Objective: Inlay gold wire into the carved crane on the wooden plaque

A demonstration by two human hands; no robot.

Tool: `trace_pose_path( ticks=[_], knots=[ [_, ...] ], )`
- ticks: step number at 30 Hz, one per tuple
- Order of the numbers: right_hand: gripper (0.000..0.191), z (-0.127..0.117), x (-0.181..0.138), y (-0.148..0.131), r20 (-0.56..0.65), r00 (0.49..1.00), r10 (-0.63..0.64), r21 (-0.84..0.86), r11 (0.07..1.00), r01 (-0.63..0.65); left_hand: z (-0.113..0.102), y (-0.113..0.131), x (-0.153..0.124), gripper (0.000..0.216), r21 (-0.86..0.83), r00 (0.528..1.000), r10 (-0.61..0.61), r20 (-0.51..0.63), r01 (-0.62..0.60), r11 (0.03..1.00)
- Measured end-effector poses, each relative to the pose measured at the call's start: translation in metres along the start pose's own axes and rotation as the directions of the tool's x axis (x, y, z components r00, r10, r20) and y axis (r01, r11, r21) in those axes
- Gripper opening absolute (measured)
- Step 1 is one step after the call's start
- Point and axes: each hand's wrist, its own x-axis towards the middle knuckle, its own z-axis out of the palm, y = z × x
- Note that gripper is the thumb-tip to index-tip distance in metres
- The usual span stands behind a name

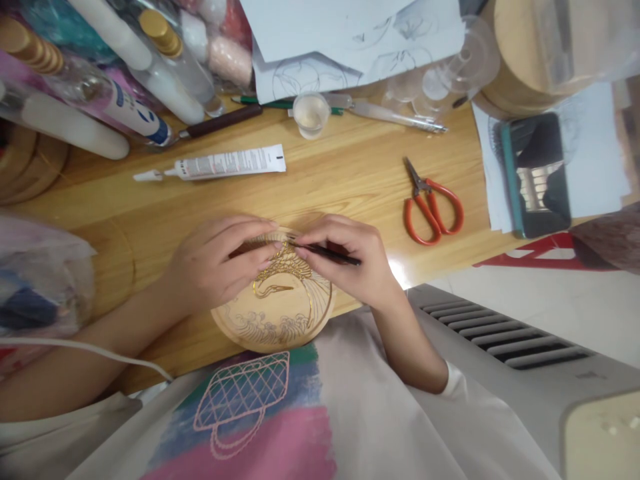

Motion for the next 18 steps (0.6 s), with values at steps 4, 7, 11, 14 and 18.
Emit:
trace_pose_path(
  ticks=[4,7,11,14,18],
  knots=[
    [0.012,0.0001,0.0002,0.0004,0.000,1.000,-0.003,-0.003,1.000,0.003,-0.0002,0.0001,0.0005,0.011,0.033,1.000,-0.008,0.030,0.007,0.999],
    [0.012,0.0005,0.0004,0.0001,-0.002,1.000,-0.008,0.000,1.000,0.008,0.0008,0.0017,0.0009,0.008,0.056,1.000,-0.027,0.002,0.027,0.998],
    [0.012,0.0005,0.0004,-0.0004,-0.001,1.000,-0.001,0.006,1.000,0.001,0.0011,0.0046,0.0009,0.007,0.089,0.999,-0.035,-0.003,0.035,0.995],
    [0.012,0.0004,0.0003,-0.0006,0.001,1.000,0.004,0.011,1.000,-0.004,0.0011,0.0062,0.0010,0.007,0.068,0.998,-0.067,0.006,0.066,0.995],
    [0.012,0.0004,0.0005,-0.0006,-0.001,1.000,0.000,0.008,1.000,0.000,0.0019,0.0069,0.0013,0.006,0.034,0.995,-0.096,-0.010,0.097,0.995]
  ],
)
